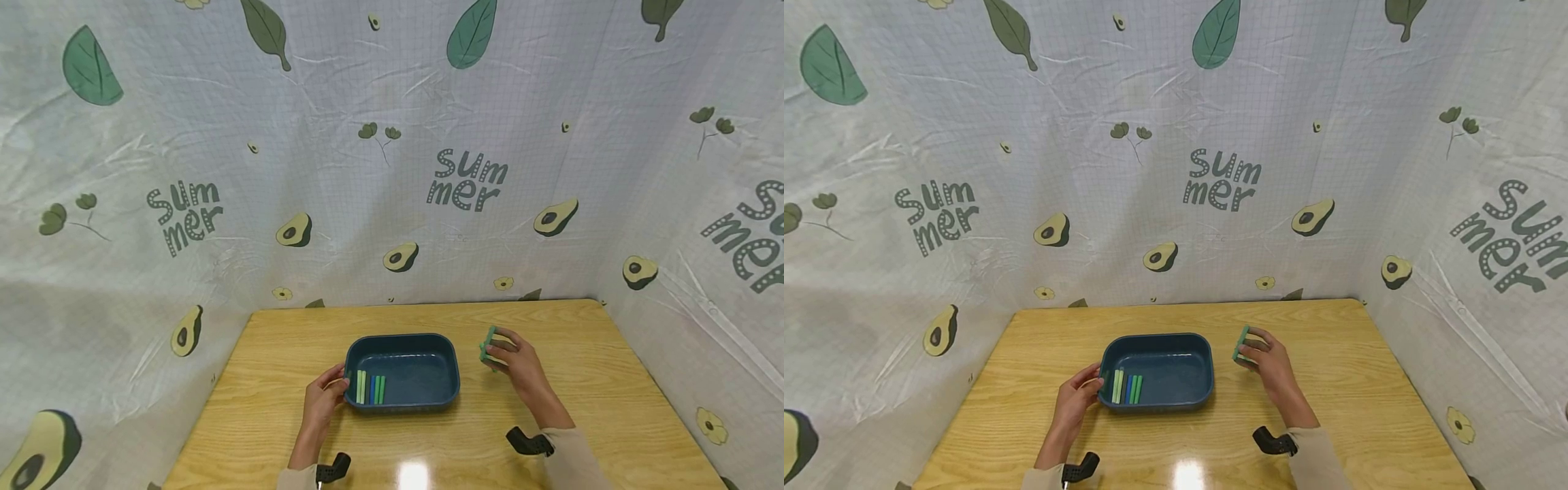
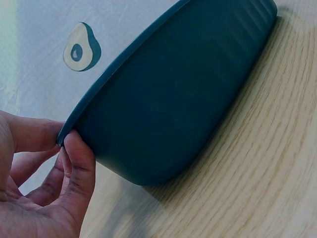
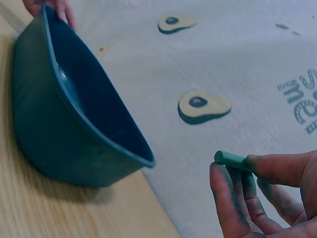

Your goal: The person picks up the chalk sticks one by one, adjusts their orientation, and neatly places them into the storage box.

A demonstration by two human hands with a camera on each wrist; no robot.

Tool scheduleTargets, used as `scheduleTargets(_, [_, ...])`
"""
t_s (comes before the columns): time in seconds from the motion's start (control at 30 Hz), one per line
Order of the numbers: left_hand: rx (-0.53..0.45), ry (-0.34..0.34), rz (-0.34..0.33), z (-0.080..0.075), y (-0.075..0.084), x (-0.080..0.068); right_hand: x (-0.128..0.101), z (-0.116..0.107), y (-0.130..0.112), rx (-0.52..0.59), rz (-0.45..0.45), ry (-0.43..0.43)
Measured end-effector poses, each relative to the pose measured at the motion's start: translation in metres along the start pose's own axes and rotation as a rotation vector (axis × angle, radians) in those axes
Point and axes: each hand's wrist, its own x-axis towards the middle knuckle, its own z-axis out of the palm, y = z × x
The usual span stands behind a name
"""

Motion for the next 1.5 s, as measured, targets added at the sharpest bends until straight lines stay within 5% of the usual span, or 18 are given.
scheduleTargets(0.8, [0.026, 0.029, 0.001, 0.002, -0.002, 0.001, 0.005, 0.049, -0.015, -0.084, 0.009, -0.174])
scheduleTargets(1.5, [0.024, 0.026, 0.005, 0.001, -0.002, 0.002, 0.012, 0.1, -0.005, -0.088, 0.146, -0.249])
